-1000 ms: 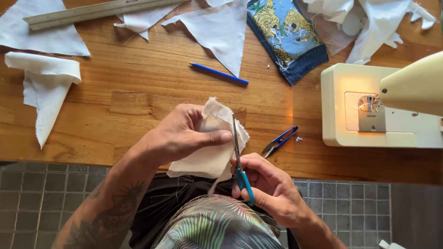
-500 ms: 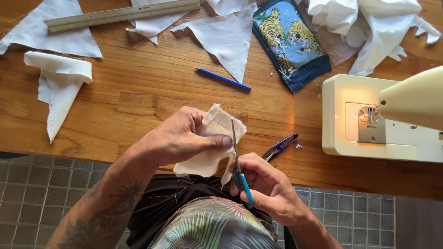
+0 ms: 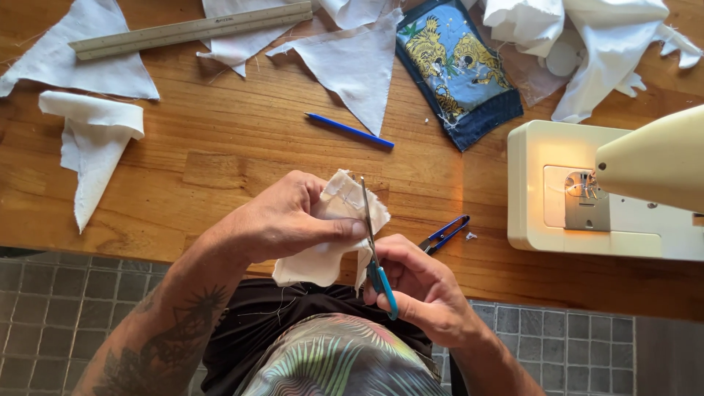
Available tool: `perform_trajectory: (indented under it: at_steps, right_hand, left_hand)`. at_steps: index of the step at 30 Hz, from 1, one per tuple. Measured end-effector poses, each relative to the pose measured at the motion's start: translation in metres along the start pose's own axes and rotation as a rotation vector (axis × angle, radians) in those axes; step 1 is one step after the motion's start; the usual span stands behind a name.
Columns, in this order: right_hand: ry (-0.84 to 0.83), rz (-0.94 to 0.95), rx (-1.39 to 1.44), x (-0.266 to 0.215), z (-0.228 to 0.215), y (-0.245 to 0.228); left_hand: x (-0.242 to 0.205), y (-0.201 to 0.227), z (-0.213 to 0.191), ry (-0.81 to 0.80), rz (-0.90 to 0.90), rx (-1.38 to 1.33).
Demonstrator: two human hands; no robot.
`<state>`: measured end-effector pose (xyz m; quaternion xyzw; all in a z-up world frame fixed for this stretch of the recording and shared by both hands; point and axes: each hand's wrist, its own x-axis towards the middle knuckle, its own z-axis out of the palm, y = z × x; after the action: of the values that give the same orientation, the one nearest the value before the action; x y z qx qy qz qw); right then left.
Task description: The person marks a white fabric piece with a ruler and a blue pen, then cuts the fabric into triangular shapes using scissors. The person handles the fabric and tools on a wooden table.
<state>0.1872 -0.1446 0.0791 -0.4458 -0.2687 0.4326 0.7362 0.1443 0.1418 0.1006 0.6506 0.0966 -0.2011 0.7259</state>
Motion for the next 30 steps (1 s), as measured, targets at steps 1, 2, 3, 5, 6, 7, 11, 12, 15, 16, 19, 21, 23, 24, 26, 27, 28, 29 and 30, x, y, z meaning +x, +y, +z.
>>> perform_trajectory:
  at_steps: [1, 2, 3, 5, 6, 7, 11, 12, 15, 16, 19, 21, 23, 24, 26, 27, 28, 29, 30]
  right_hand:
    - [0.001, -0.003, -0.001, 0.0, 0.0, 0.0]
    - [0.012, 0.005, -0.004, 0.0, 0.001, 0.0]
    - [0.023, 0.013, -0.007, 0.0, 0.002, 0.0]
    - [0.027, 0.007, -0.005, -0.002, -0.001, 0.004]
    - [0.035, 0.001, -0.002, -0.004, -0.002, 0.007]
    - [0.038, -0.001, -0.003, -0.001, -0.002, 0.006]
    - [0.024, -0.025, 0.0, 0.007, -0.003, 0.007]
    - [0.019, -0.028, -0.014, 0.008, -0.005, 0.008]
    - [0.068, -0.048, -0.008, 0.009, -0.005, 0.015]
    - [0.064, -0.049, -0.008, 0.01, -0.005, 0.017]
    - [0.08, -0.039, -0.001, 0.01, -0.004, 0.021]
    - [0.062, -0.055, 0.025, 0.013, -0.005, 0.022]
    - [0.083, -0.073, 0.007, 0.014, -0.002, 0.021]
    - [0.105, -0.091, -0.012, 0.015, 0.0, 0.021]
    - [0.099, -0.085, -0.001, 0.014, 0.0, 0.02]
    - [0.093, -0.079, 0.01, 0.014, 0.0, 0.019]
    - [0.095, -0.078, 0.009, 0.014, -0.002, 0.02]
    - [0.092, -0.067, 0.05, 0.014, -0.003, 0.021]
    - [0.085, -0.055, 0.091, 0.015, -0.005, 0.021]
  left_hand:
    - [0.001, -0.001, -0.002, -0.002, 0.001, 0.002]
    - [0.001, -0.001, -0.004, -0.02, 0.019, -0.007]
    - [0.0, -0.002, -0.007, -0.038, 0.036, -0.017]
    - [-0.004, 0.005, -0.003, -0.014, 0.097, 0.002]
    - [-0.006, 0.008, -0.001, 0.006, 0.156, 0.022]
    - [-0.004, 0.008, 0.0, 0.003, 0.157, 0.023]
    - [-0.002, 0.007, 0.002, 0.126, 0.182, 0.018]
    - [-0.002, 0.006, 0.002, 0.09, 0.192, 0.022]
    - [0.001, 0.0, -0.001, 0.179, 0.173, 0.095]
    - [0.0, 0.001, -0.003, 0.182, 0.175, 0.096]
    - [-0.003, 0.004, -0.004, 0.173, 0.172, 0.133]
    - [-0.005, 0.007, -0.003, 0.114, 0.162, 0.059]
    - [-0.006, 0.004, -0.005, 0.121, 0.179, 0.075]
    - [-0.006, 0.003, -0.007, 0.125, 0.195, 0.091]
    - [-0.008, 0.002, -0.006, 0.126, 0.188, 0.06]
    - [-0.009, 0.001, -0.006, 0.126, 0.179, 0.03]
    - [-0.009, 0.0, -0.008, 0.124, 0.179, 0.029]
    - [-0.009, -0.001, -0.01, 0.14, 0.189, 0.087]
    - [-0.009, -0.002, -0.013, 0.159, 0.2, 0.146]
